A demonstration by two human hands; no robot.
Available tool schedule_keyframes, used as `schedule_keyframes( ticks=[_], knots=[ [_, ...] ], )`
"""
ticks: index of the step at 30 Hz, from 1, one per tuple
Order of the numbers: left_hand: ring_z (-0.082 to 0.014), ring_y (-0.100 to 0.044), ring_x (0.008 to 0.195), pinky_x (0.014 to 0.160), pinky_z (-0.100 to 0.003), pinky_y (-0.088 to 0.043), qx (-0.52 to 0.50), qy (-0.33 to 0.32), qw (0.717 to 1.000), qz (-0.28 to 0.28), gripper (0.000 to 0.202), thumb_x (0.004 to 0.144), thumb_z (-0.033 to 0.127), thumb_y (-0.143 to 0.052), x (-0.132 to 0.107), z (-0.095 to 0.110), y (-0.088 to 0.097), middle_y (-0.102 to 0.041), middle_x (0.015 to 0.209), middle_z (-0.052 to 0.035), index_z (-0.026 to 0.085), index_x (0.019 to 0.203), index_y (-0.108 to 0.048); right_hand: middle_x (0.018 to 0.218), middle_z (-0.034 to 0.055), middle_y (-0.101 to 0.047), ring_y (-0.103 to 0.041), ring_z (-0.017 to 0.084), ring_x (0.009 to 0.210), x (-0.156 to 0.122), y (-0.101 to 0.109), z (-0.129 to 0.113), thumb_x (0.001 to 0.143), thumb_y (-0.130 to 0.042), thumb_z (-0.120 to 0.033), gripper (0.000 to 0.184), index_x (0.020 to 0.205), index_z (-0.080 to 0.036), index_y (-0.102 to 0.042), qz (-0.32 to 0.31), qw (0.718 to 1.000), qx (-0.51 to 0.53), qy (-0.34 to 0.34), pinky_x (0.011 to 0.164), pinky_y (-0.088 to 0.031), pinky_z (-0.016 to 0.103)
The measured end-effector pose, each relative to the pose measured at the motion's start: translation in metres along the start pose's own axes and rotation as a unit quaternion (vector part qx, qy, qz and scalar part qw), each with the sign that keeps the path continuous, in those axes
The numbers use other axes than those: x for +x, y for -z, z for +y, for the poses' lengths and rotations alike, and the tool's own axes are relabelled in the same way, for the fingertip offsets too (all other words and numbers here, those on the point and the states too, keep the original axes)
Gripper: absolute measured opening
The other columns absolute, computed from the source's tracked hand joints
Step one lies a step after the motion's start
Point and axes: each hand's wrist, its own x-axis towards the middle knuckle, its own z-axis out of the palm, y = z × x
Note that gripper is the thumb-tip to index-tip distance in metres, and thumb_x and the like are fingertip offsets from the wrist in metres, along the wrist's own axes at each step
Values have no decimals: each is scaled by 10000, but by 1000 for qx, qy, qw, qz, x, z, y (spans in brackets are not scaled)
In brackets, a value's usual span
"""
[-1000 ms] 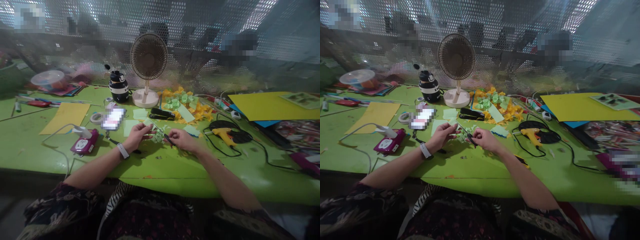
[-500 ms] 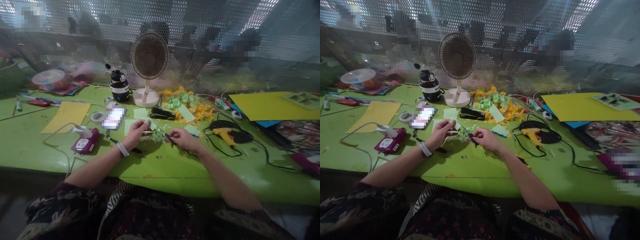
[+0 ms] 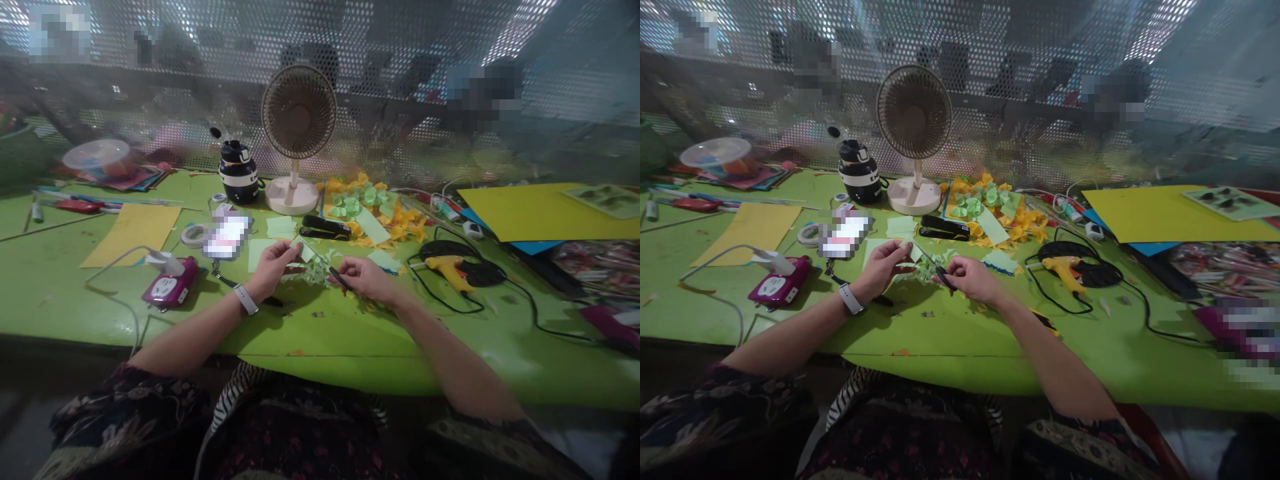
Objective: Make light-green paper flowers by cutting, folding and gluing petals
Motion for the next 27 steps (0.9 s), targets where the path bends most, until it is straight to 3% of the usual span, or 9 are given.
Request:
schedule_keyframes(
  ticks=[3,9,16,27],
  knots=[
    [-116,-675,652,609,-244,-610,-2,2,1000,-1,434,643,474,-872,0,0,0,-618,670,27,153,755,-603,603,-10,-617,-555,111,564,0,0,0,558,-870,-600,550,718,-176,-558,-2,1000,2,2,514,-395,231],
    [-110,-665,655,633,-255,-615,3,-1,1000,-13,416,675,475,-853,0,-2,1,-616,685,25,153,751,-601,609,6,-641,-505,95,502,-1,-1,-2,604,-833,-635,554,752,-181,-552,-12,1000,-15,-9,435,-344,215],
    [-110,-664,668,638,-257,-616,2,2,1000,-12,415,673,469,-856,-1,-2,0,-613,697,26,151,756,-603,605,-1,-633,-539,102,527,0,0,1,591,-847,-620,546,731,-183,-552,-8,1000,-7,7,461,-391,222],
    [-116,-665,665,614,-251,-610,-6,0,1000,-5,417,646,460,-870,0,-2,-1,-615,684,24,151,742,-607,586,-9,-644,-460,71,446,-1,-4,-1,599,-831,-622,540,733,-190,-536,-4,1000,-16,-5,403,-329,203]
  ],
)
